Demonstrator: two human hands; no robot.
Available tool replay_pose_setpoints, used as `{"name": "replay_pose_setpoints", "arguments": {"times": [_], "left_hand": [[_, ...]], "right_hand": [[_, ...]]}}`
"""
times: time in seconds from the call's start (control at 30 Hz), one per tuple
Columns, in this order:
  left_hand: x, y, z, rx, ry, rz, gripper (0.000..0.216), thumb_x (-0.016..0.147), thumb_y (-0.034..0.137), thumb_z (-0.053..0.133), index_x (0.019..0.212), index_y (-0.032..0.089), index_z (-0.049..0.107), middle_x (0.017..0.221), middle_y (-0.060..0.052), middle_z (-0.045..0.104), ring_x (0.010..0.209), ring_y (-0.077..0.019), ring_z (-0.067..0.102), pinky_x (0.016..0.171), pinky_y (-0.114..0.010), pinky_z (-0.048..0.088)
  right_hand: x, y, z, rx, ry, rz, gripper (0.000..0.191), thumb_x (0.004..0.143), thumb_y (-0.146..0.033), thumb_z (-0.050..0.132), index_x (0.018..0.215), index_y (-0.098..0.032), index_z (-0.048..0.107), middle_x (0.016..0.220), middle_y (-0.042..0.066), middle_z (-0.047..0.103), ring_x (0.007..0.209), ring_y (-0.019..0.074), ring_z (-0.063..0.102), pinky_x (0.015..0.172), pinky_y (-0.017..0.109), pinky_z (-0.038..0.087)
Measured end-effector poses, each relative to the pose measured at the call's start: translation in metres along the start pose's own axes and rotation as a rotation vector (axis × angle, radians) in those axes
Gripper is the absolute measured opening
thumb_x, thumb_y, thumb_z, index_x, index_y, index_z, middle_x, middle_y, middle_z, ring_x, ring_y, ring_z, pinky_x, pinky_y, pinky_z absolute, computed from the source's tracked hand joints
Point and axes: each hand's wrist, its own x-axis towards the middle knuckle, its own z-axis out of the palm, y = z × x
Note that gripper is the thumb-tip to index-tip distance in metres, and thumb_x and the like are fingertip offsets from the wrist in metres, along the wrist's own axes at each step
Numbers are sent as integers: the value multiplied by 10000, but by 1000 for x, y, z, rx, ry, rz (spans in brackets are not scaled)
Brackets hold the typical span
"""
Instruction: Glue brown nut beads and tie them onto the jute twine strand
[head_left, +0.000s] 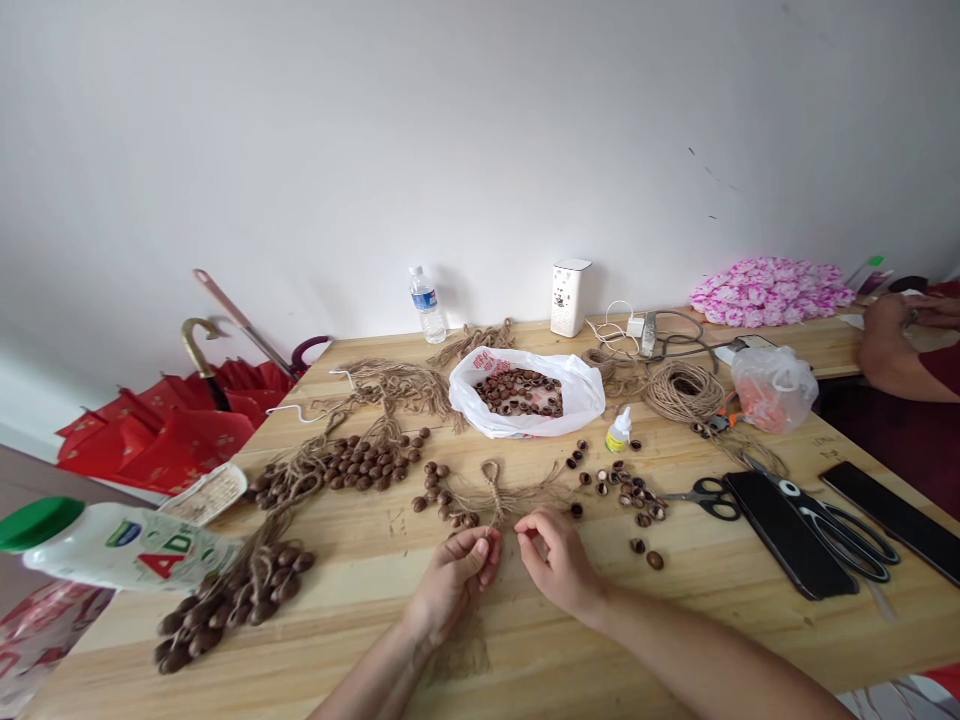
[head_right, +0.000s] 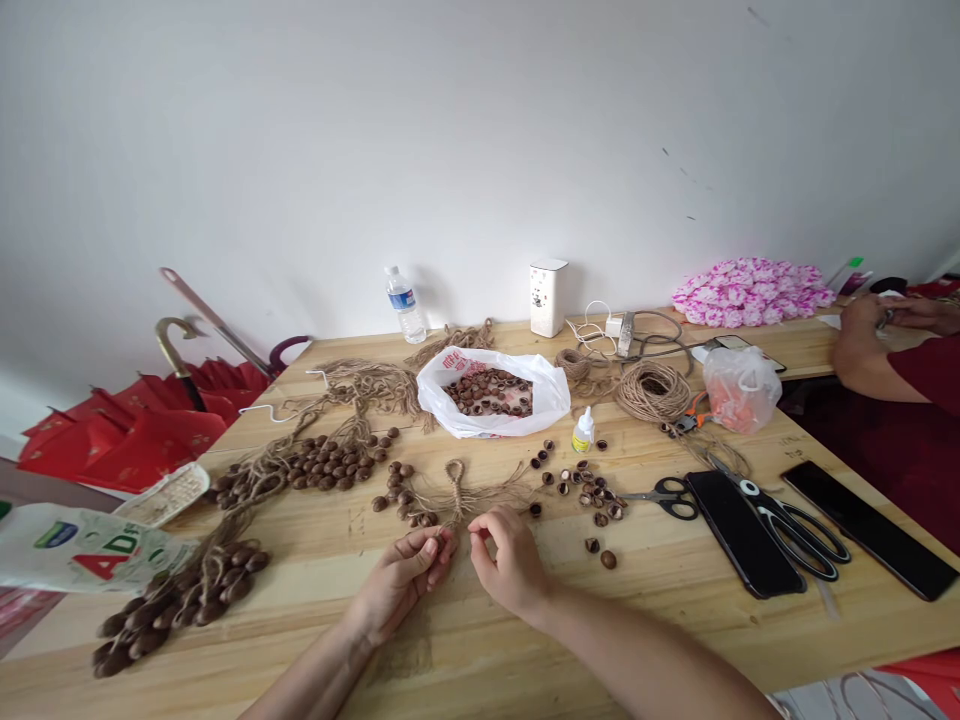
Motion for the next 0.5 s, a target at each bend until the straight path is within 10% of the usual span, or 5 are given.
{"name": "replay_pose_setpoints", "arguments": {"times": [0.5], "left_hand": [[0,1,1,17,30,-10,274,653,333,734,796,108,672,596,-12,558,467,-81,412,475,-236,247]], "right_hand": [[-1,0,0,5,-10,9,124,811,-96,481,837,-191,556,754,37,580,736,178,548,632,272,433]]}}
